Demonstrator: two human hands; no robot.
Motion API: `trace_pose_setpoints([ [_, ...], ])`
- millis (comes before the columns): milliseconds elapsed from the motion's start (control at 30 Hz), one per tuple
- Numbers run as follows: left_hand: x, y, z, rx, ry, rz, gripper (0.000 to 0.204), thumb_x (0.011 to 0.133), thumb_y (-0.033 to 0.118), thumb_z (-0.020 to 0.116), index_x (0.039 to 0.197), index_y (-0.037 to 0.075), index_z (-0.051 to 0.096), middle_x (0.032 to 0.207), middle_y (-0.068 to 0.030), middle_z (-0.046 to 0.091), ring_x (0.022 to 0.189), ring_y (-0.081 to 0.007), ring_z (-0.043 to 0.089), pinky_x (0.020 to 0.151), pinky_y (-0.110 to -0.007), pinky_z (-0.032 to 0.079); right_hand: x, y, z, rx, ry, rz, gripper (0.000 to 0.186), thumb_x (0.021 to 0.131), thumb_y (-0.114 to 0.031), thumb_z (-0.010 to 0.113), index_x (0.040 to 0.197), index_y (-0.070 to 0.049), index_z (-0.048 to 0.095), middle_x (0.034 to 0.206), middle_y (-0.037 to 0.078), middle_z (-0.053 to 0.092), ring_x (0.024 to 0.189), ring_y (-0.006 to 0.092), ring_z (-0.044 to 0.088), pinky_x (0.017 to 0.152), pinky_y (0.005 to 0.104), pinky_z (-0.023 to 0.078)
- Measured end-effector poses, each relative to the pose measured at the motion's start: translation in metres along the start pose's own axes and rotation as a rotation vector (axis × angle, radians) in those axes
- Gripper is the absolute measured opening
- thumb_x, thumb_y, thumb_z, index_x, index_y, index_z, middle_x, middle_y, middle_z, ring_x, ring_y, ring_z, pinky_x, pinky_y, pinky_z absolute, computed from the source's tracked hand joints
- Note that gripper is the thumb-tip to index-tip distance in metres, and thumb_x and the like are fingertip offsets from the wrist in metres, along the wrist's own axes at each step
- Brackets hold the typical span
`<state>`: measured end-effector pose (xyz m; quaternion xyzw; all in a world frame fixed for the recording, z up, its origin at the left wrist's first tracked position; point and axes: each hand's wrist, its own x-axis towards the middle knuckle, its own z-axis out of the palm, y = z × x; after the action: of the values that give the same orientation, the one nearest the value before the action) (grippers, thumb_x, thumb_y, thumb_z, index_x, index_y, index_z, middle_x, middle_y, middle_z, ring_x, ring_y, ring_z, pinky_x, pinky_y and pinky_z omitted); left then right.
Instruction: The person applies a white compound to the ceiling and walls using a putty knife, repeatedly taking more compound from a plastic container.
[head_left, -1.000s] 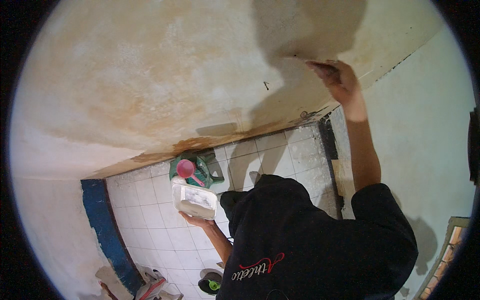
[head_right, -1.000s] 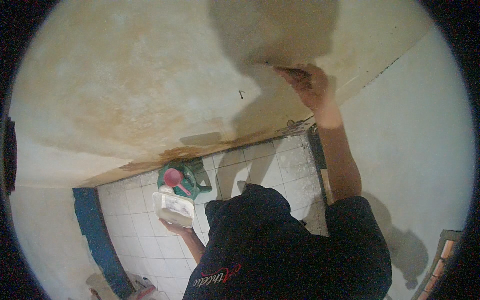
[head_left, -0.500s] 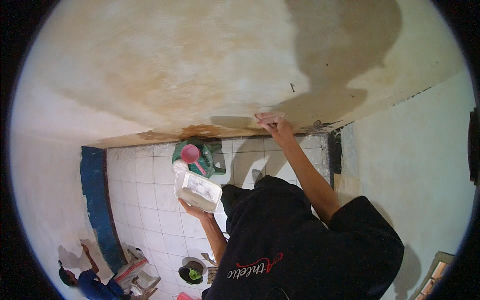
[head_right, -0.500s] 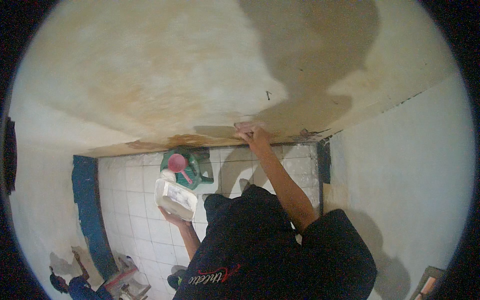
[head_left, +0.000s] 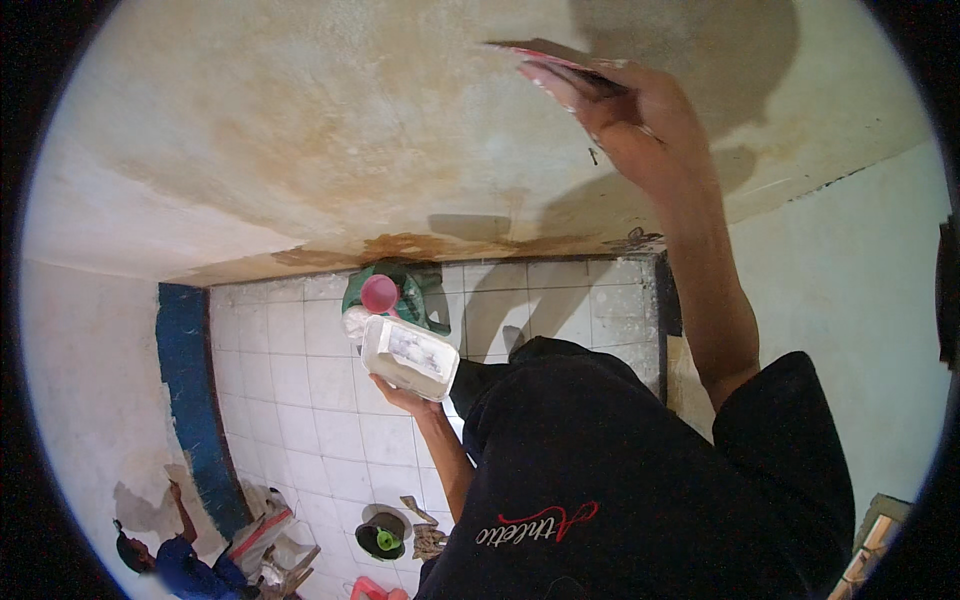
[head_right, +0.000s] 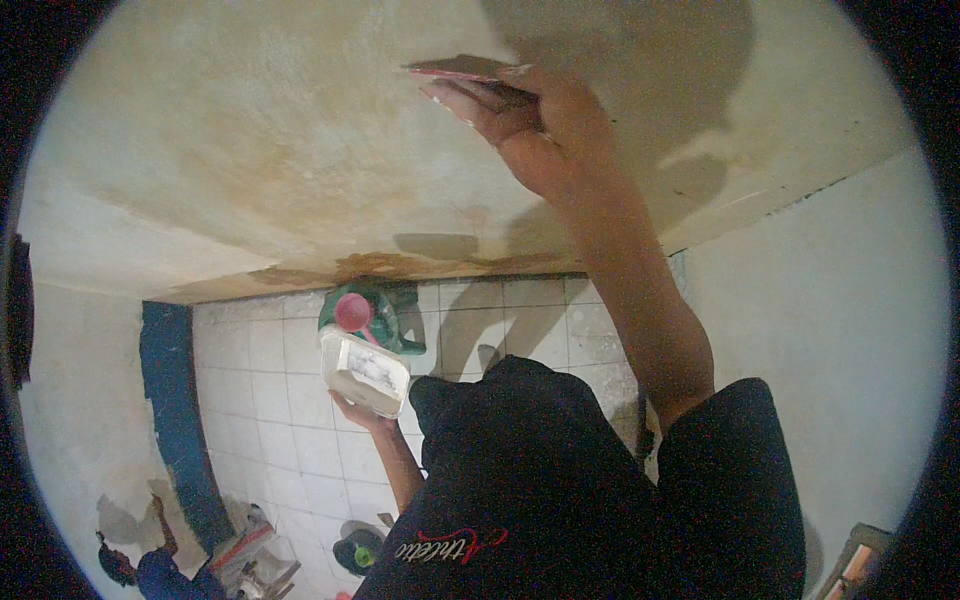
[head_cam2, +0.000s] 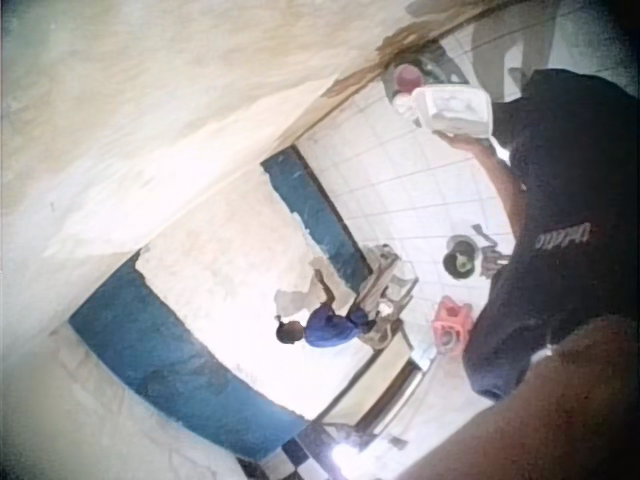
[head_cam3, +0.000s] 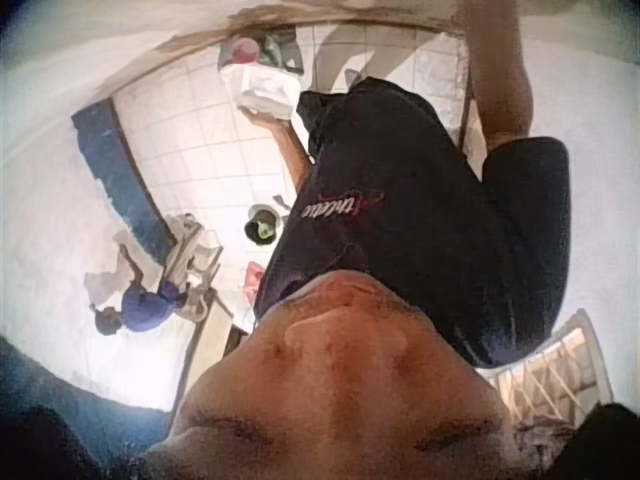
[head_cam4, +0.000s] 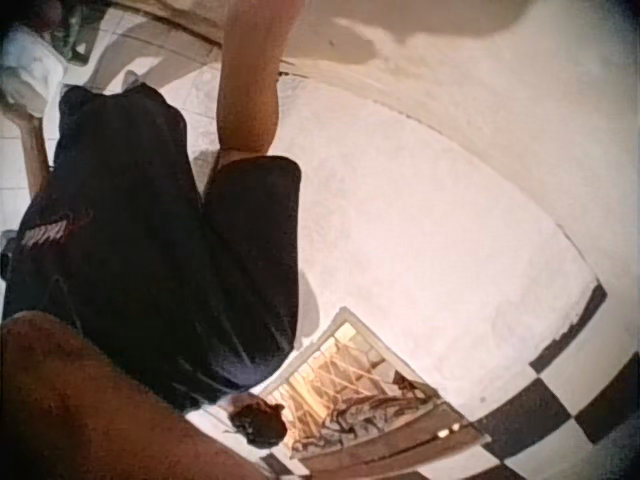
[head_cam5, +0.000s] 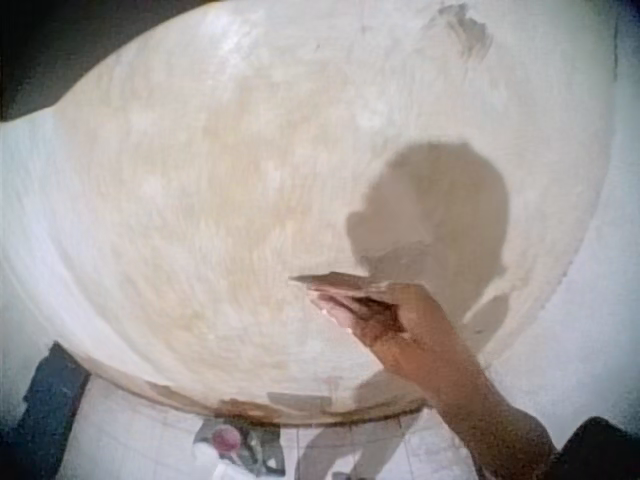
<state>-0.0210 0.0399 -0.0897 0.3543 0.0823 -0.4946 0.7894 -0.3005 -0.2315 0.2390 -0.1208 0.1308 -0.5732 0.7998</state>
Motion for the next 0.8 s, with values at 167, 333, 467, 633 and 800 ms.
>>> trace_pose_setpoints([
  [167, -0.002, 0.009, 0.007, 0.03, -0.045, -0.014, 0.068, 0.095, 0.057, 0.035, 0.145, 0.012, 0.032, 0.146, -0.0124, 0.038, 0.131, -0.0337, 0.041, 0.107, -0.048, 0.036, -0.07, -0.006, -0.015, -0.065, -0.181, -0.235, 0.034, 0.092, 0.0, 0.042, 0.122, 0.016, 0.042, 0.129, 0.027, 0.049, 0.124, 0.0372, 0.048, 0.106, 0.0534, 0.042],
  [333, -0.002, 0.011, 0.011, 0.035, -0.024, -0.051, 0.067, 0.095, 0.057, 0.035, 0.145, 0.012, 0.033, 0.145, -0.0115, 0.04, 0.13, -0.0341, 0.042, 0.106, -0.049, 0.037, -0.133, -0.001, -0.133, -0.241, 0.358, -0.371, 0.031, 0.093, -0.009, 0.048, 0.121, 0.004, 0.051, 0.116, 0.017, 0.061, 0.11, 0.0298, 0.059, 0.096, 0.0499, 0.05],
  [467, -0.006, 0.012, 0.011, 0.124, -0.025, -0.018, 0.067, 0.094, 0.057, 0.036, 0.144, 0.013, 0.035, 0.144, -0.0113, 0.041, 0.128, -0.0339, 0.044, 0.103, -0.049, 0.041, -0.152, 0.013, -0.298, -0.991, 0.607, -0.457, 0.027, 0.094, -0.016, 0.052, 0.115, 0.0, 0.054, 0.108, 0.014, 0.062, 0.097, 0.0267, 0.064, 0.083, 0.0425, 0.057],
  [633, -0.011, 0.015, 0.021, 0.158, -0.018, -0.027, 0.064, 0.096, 0.055, 0.03, 0.142, 0.011, 0.035, 0.142, -0.0126, 0.041, 0.126, -0.0346, 0.045, 0.102, -0.05, 0.042, -0.097, 0.034, -0.392, -0.48, 0.643, -0.274, 0.023, 0.093, -0.013, 0.048, 0.105, 0.004, 0.056, 0.097, 0.016, 0.063, 0.084, 0.0274, 0.065, 0.074, 0.0387, 0.057],
  [800, 0.001, 0.014, 0.012, 0.149, -0.074, -0.068, 0.064, 0.095, 0.056, 0.037, 0.143, 0.013, 0.036, 0.142, -0.011, 0.042, 0.126, -0.0339, 0.046, 0.102, -0.05, 0.041, -0.008, -0.016, -0.472, -1.339, 0.469, -0.34, 0.024, 0.093, -0.011, 0.045, 0.1, 0.008, 0.057, 0.091, 0.021, 0.064, 0.083, 0.0326, 0.066, 0.074, 0.0413, 0.058],
])
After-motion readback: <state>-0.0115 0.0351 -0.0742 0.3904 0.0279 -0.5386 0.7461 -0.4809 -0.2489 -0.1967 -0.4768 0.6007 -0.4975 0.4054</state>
